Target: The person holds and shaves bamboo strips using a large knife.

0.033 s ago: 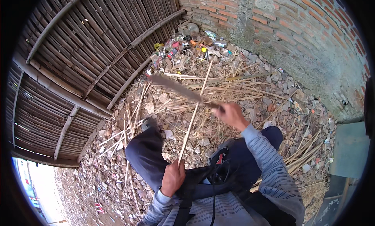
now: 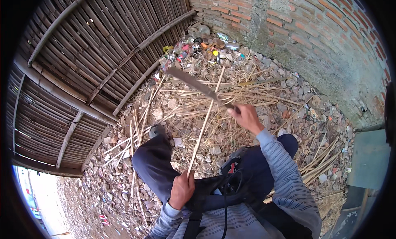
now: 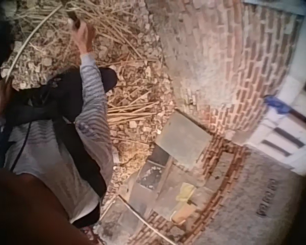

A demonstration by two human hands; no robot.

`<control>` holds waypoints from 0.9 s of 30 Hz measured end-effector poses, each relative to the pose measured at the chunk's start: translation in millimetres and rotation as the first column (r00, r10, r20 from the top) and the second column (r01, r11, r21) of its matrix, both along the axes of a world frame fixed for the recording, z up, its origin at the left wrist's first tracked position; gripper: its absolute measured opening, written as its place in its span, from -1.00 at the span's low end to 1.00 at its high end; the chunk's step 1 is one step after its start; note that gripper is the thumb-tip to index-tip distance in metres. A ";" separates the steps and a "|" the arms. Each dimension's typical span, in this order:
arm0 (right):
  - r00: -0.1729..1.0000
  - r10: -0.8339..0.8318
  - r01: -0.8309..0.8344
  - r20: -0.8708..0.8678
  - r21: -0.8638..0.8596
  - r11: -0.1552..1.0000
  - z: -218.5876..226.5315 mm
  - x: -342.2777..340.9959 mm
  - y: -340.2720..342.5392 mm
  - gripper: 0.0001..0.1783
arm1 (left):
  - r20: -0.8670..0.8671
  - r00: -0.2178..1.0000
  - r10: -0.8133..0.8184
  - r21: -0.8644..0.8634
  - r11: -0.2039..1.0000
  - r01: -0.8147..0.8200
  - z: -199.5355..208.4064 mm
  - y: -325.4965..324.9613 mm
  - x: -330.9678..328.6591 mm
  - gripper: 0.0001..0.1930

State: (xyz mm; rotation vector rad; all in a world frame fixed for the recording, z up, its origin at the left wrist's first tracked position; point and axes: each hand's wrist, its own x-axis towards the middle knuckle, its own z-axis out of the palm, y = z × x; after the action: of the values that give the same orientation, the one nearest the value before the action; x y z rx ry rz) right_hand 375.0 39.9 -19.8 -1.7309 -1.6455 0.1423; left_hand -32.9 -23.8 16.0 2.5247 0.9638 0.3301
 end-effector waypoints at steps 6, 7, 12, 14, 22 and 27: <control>0.999 0.022 -0.025 -0.030 -0.130 0.991 -13.5 -16.6 -10.3 -0.20 | -0.054 0.997 -0.052 0.456 0.887 0.071 -16.4 -15.0 -17.5 -0.81; 0.997 0.079 -0.079 -0.007 -0.132 0.988 -12.5 -26.1 -14.8 -0.21 | -0.057 0.997 -0.049 0.455 0.888 0.069 -17.4 -14.7 -16.2 -0.80; 0.970 0.198 -0.220 0.144 0.154 0.963 5.0 -66.3 -21.9 -0.16 | -0.109 0.993 -0.035 0.505 0.859 0.086 -13.8 -10.8 -13.1 -0.70; 0.944 0.302 -0.306 0.137 0.015 0.952 10.9 -49.7 -14.7 -0.21 | -0.063 0.998 -0.025 0.537 0.842 0.055 -8.4 -14.4 -13.8 -0.74; 0.877 -0.272 0.229 -0.397 -0.153 0.961 -59.8 98.4 46.1 -0.33 | 0.168 0.954 0.250 -0.322 0.928 -0.187 3.7 -30.9 -31.2 -0.80; -0.064 -0.413 0.031 -0.908 -0.416 0.909 -103.2 103.1 22.0 -0.55 | 0.088 0.939 0.332 -0.362 0.889 -0.281 25.0 -8.2 -50.1 -0.73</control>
State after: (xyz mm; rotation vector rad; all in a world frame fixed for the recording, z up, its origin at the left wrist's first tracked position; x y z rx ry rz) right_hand 478.1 61.9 -123.0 -1.3055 -0.1159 1.2449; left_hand -83.0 -32.0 41.0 2.0019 1.2447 0.3966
